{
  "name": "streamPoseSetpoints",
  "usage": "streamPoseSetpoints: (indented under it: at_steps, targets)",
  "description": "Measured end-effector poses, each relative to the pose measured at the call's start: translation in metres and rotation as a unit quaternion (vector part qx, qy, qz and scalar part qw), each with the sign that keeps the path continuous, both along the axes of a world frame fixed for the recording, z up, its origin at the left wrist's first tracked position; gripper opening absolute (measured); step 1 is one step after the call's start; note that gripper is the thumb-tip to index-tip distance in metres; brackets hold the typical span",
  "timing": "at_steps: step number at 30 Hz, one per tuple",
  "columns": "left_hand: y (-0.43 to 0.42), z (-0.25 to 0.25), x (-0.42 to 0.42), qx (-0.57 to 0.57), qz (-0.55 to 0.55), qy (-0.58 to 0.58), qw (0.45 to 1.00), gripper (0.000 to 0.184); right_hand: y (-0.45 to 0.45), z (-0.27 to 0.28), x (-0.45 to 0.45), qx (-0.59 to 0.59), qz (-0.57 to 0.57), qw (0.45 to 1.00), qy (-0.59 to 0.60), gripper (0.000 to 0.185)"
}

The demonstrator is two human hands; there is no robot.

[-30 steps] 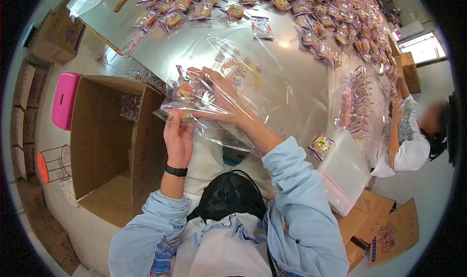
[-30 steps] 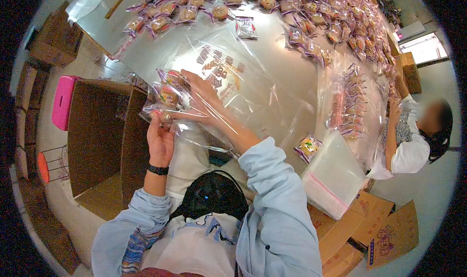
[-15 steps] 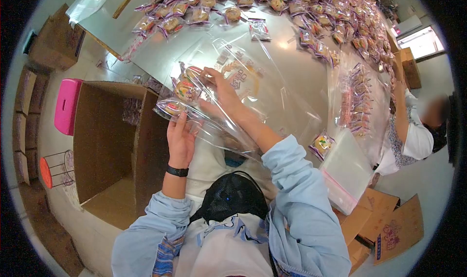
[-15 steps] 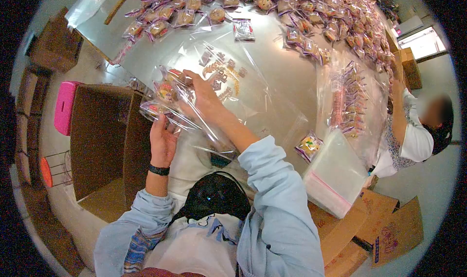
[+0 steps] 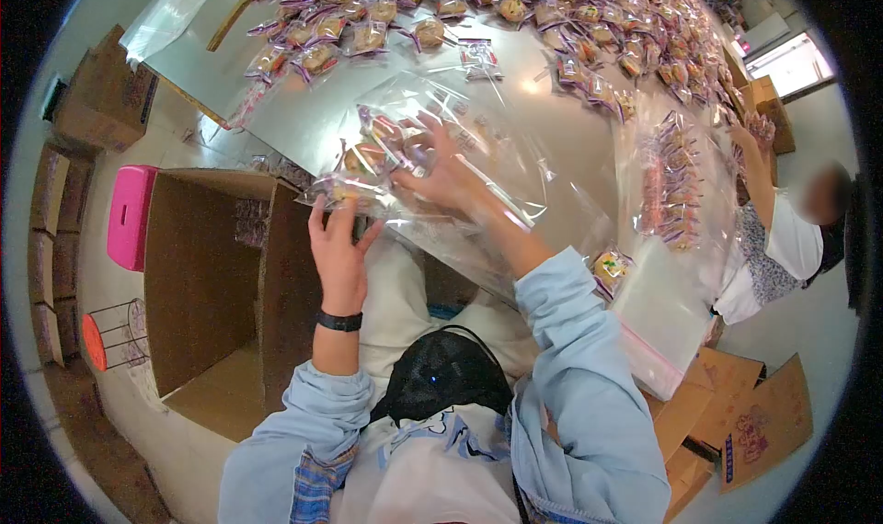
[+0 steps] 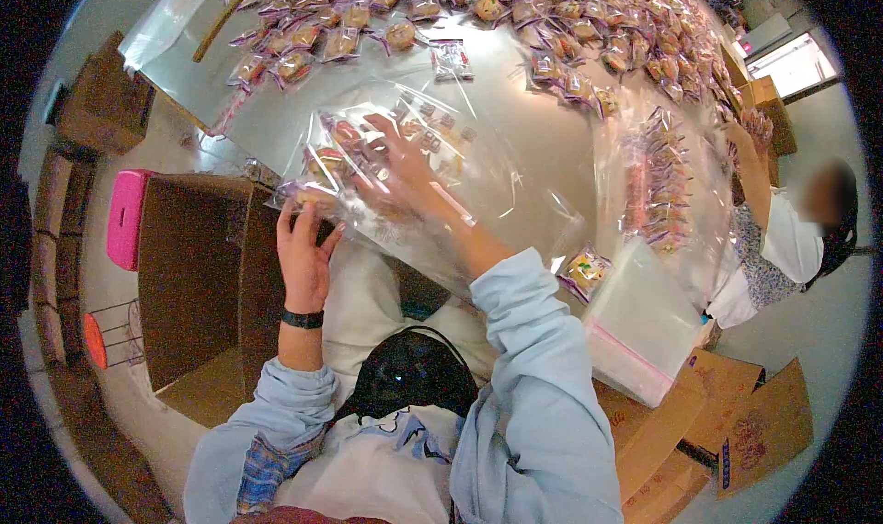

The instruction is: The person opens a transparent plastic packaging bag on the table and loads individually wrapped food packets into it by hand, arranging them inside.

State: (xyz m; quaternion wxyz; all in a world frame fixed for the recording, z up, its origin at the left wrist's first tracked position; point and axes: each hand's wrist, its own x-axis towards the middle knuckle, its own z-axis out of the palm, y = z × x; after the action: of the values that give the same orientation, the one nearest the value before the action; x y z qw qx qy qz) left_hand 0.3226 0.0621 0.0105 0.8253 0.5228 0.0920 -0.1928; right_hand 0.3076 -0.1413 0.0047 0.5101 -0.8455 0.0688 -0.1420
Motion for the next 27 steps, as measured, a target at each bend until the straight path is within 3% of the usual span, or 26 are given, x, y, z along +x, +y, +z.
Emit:
streamPoseSetpoints:
  at_steps: [1, 3, 4, 6, 9, 11, 12, 13, 16, 20, 23, 27]
  targets:
    - [-0.009, 0.005, -0.007, 0.037, 0.016, -0.001, 0.999, 0.044, -0.009, -0.009, -0.001, 0.017, 0.015, 1.000, -0.010, 0.093]
    - [-0.015, 0.001, -0.010, 0.066, -0.011, -0.002, 0.998, 0.060, -0.027, -0.026, 0.005, 0.051, 0.043, 0.997, -0.032, 0.091]
    - [-0.013, -0.007, -0.008, 0.092, -0.037, -0.013, 0.995, 0.067, -0.032, -0.028, -0.001, 0.104, 0.071, 0.992, 0.027, 0.085]
    - [-0.006, -0.018, -0.003, 0.129, -0.057, 0.003, 0.990, 0.077, -0.026, -0.016, -0.010, 0.050, 0.054, 0.997, -0.012, 0.081]
    - [0.005, -0.021, -0.002, 0.057, 0.012, -0.054, 0.997, 0.078, -0.022, -0.015, -0.009, -0.063, 0.033, 0.995, -0.074, 0.076]
    - [0.012, -0.032, 0.003, 0.083, 0.012, -0.149, 0.985, 0.076, -0.024, -0.015, -0.013, -0.093, 0.039, 0.992, -0.078, 0.076]
    - [0.013, -0.038, 0.008, 0.102, 0.011, -0.200, 0.974, 0.073, -0.025, -0.017, -0.015, -0.032, 0.024, 0.999, 0.016, 0.078]
    - [0.018, -0.040, 0.017, 0.122, 0.008, -0.256, 0.959, 0.069, -0.026, -0.023, -0.010, 0.047, 0.047, 0.997, -0.033, 0.075]
    - [0.025, -0.038, 0.028, 0.161, -0.029, -0.257, 0.952, 0.066, -0.023, -0.023, -0.007, 0.236, 0.081, 0.959, -0.134, 0.063]
    - [0.030, -0.030, 0.035, 0.160, -0.075, -0.266, 0.948, 0.059, -0.031, -0.007, -0.001, 0.003, 0.020, 0.999, -0.039, 0.050]
    - [0.041, -0.032, 0.050, 0.191, -0.112, -0.345, 0.912, 0.062, -0.033, -0.021, 0.014, 0.132, 0.076, 0.988, -0.038, 0.047]
    - [0.043, -0.026, 0.058, 0.211, -0.187, -0.325, 0.903, 0.063, -0.028, -0.028, 0.011, 0.068, 0.093, 0.992, -0.056, 0.046]
